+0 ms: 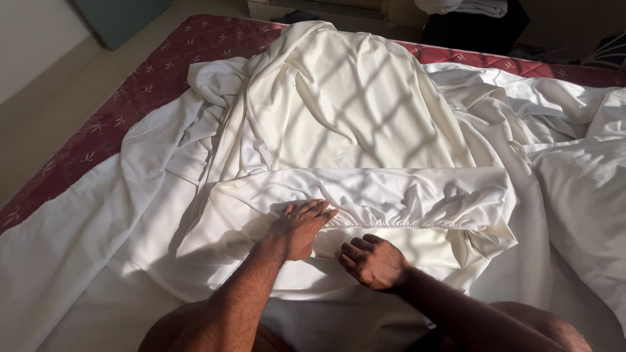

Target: The person folds a white fitted bed sheet on a mattress. They align the corners and edges, then fold the sheet into a compact rectangular shape by hand.

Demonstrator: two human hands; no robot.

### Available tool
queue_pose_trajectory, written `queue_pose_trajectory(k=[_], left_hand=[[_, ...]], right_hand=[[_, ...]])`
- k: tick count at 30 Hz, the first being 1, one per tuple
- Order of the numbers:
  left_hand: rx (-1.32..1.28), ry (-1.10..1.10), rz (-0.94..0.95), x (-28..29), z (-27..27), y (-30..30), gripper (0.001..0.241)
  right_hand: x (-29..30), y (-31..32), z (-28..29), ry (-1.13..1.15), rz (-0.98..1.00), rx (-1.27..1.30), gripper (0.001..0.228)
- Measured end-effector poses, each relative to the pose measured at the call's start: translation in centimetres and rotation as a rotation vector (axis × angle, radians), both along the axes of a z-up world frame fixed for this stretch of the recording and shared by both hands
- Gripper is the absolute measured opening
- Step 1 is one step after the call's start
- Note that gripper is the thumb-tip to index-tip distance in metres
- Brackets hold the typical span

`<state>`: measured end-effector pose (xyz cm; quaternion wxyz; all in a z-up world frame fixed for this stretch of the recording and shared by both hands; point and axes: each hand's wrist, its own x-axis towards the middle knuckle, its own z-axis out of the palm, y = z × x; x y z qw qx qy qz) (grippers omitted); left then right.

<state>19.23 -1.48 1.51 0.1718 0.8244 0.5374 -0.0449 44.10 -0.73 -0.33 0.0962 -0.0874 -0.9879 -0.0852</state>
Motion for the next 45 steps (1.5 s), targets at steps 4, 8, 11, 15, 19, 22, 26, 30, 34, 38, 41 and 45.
queue_pose_trajectory(k=[4,8,11,15,19,22,26,30,34,38,41,45], left_hand=[[-0.106,0.090,0.085,0.5,3.9,-1.2,0.099],[-0.243,0.142,0.105,0.7,5.2,-1.7,0.102],[-0.136,0.005,0.148,0.8,2.0,-0.8,0.086],[0.211,-0.172,0.384,1.0,-1.6,0.0,0.088],[0.148,-0.013,0.542,-1.3,-0.6,-0.8,0.111],[0.081,-0.008,0.654,-2.1,-0.6,-0.5,0.116],[0.012,0.044,0.669,-2.2,-0.5,-0.3,0.114],[0.025,0.023,0.674,-2.1,-0.1,0.1,0.109],[0.067,-0.082,0.696,-1.1,-1.0,0.9,0.094],[0.270,-0.149,0.540,-1.9,-0.8,1.5,0.087],[0.138,0.002,0.650,-3.9,-1.0,0.8,0.100],[0.085,0.028,0.889,-5.3,-0.8,1.1,0.110]], right_hand=[[0.7,0.1,-2.4,0.071,0.095,0.084,0.033],[-0.3,-0.3,1.8,0.049,-0.147,-0.224,0.030],[-0.3,0.0,3.2,0.400,-0.309,-0.164,0.044],[1.3,2.3,0.7,0.446,-0.580,-0.200,0.071],[5.6,4.5,-2.0,0.073,-0.873,-0.191,0.081],[8.5,6.2,-1.8,0.035,-1.041,-0.349,0.091],[10.4,7.7,-2.3,-0.006,-1.218,-0.415,0.089],[8.7,7.4,-0.2,-0.013,-1.352,-0.449,0.088],[8.4,8.8,-2.6,0.182,-1.160,-0.268,0.084],[9.8,9.8,-3.6,0.195,-1.050,-0.379,0.085],[11.0,10.1,-2.3,0.144,-1.210,-0.457,0.086],[13.7,10.0,-1.6,0.087,-1.482,-0.364,0.086]])
